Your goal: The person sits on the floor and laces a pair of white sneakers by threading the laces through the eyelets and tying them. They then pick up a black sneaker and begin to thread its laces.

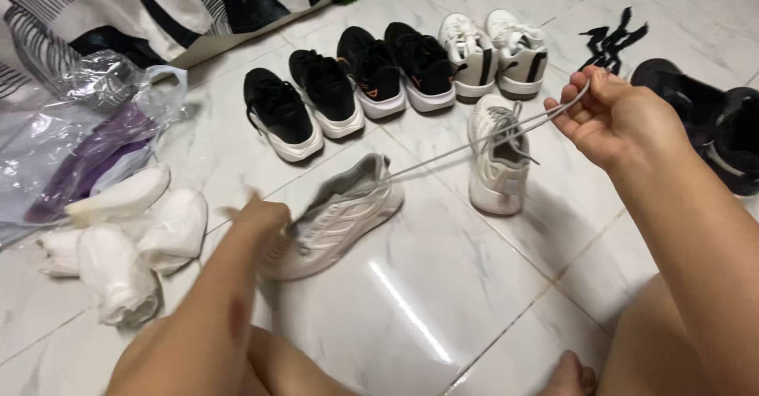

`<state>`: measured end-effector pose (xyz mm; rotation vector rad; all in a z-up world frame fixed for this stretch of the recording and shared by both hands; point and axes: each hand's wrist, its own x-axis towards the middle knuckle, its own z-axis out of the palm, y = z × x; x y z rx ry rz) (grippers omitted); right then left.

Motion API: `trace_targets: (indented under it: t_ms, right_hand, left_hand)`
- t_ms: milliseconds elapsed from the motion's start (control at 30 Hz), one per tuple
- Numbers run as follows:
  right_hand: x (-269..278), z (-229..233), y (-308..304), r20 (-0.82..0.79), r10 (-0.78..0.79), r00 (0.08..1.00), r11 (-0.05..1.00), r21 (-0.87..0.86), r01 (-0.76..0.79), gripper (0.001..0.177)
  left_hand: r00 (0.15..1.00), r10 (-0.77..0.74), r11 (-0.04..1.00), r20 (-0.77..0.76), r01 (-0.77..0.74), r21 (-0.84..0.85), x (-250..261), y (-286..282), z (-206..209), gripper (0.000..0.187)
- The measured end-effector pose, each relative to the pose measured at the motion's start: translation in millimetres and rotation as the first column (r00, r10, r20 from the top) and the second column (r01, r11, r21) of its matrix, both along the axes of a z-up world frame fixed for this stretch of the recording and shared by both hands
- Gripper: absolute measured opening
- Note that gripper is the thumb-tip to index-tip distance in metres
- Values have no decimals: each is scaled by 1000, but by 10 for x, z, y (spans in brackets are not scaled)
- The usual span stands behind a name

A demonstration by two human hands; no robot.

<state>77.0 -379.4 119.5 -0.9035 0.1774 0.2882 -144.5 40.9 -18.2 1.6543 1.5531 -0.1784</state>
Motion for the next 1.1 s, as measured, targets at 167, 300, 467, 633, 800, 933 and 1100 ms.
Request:
trace_targets:
  t_ms: [167, 300, 467, 633, 800, 933, 1100]
  right_hand:
    - [-5, 152, 182, 65, 57, 996, 982, -186, -44, 11]
    - [440, 377, 360, 210, 243, 947, 955, -221, -196, 8]
    - [1352, 305, 523, 297, 183, 937, 965, -236, -114, 8]
    - [1998, 95, 386, 309, 116, 944, 980, -191, -58, 10]
    - [2091, -139, 180, 235, 79, 969, 984, -177, -37, 12]
    - [1961, -325, 134, 160, 61, 985, 985, -170, -34, 16]
    - [1949, -254, 129, 210, 52, 976, 987, -157, -19, 15]
  left_hand:
    - [959, -284, 950, 18, 279, 144, -374, -183, -247, 57]
    - [998, -59, 839, 4, 48, 542, -507, -796, -572, 55]
    - [996, 73, 839, 50, -88, 538, -519, -1065, -539, 63]
    - [1000, -16, 840, 18, 4, 543, -487, -980, -374, 65]
    - [989, -78, 793, -125, 138, 593, -527, -917, -245, 51]
    - [993, -33, 880, 115, -26, 475, -628, -804, 102, 41]
    - [982, -164, 894, 95, 107, 435, -545, -1125, 358, 34]
